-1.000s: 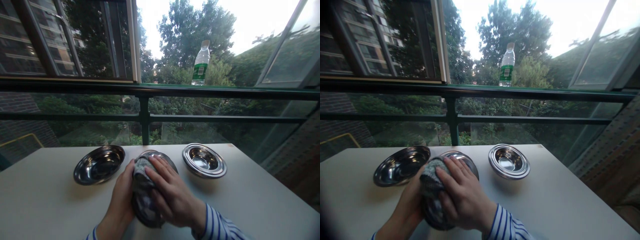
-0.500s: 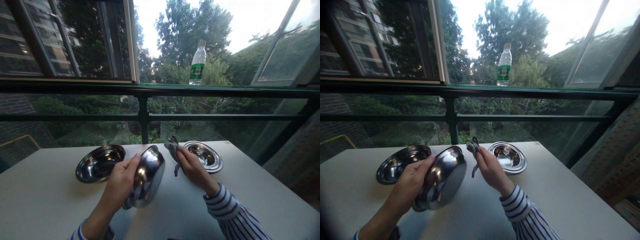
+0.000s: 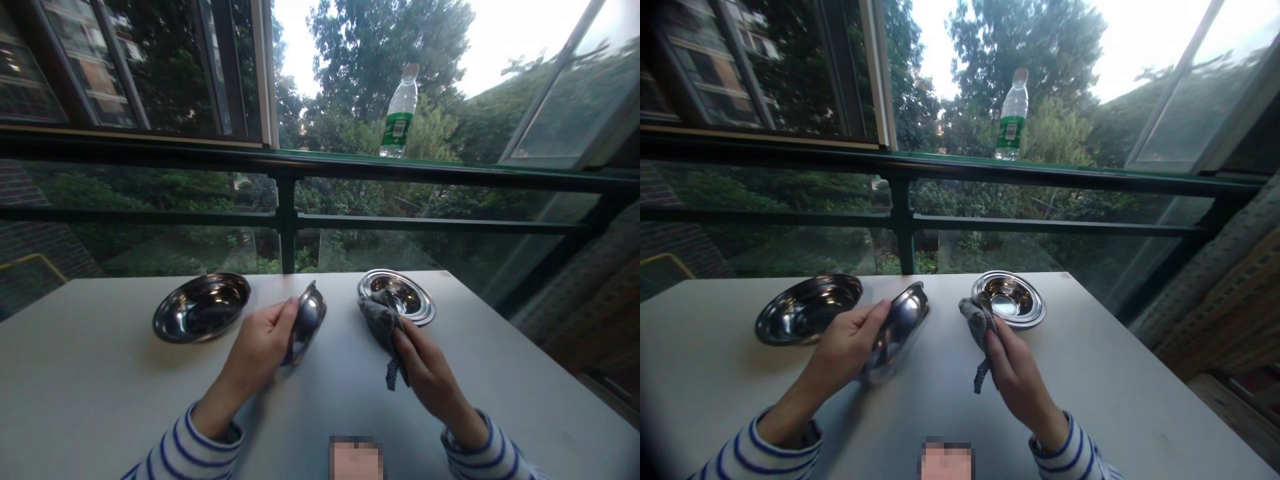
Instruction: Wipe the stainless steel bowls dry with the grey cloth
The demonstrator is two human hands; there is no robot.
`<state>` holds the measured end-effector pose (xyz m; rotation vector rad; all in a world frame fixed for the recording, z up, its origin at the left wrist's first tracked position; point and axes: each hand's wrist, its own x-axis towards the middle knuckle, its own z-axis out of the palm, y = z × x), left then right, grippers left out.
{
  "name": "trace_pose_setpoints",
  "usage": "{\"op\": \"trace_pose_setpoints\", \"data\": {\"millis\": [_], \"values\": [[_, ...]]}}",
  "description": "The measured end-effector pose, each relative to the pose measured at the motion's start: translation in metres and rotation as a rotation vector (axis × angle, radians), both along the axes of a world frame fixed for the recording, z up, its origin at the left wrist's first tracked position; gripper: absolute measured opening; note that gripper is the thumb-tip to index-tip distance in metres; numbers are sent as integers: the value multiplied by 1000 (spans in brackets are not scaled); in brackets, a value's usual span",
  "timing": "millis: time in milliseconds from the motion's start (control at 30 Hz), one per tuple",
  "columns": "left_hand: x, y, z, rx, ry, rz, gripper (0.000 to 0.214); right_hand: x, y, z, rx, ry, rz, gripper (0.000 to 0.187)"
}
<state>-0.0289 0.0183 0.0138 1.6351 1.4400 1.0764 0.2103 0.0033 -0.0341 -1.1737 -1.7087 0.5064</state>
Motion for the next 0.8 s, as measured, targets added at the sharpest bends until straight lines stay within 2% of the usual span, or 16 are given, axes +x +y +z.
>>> {"op": "trace_pose_setpoints", "data": {"millis": [200,300,367,533,667,800], "values": [[21,-11,-23,271,402,-202,41,2,-3,-12,-21,124,-49,36],[32,-13,-35,428,686,-293,40,3,-2,-15,-62,221,-57,36],[39,-15,-42,478,841,-367,44,4,-2,-16,-97,282,-74,36],[50,-21,-53,439,1001,-446,45,8,2,-21,-154,371,-99,40],[53,-25,-61,357,1010,-455,43,8,6,-24,-173,367,-63,38],[53,-28,-59,281,987,-455,40,7,6,-26,-121,291,-2,35]]}}
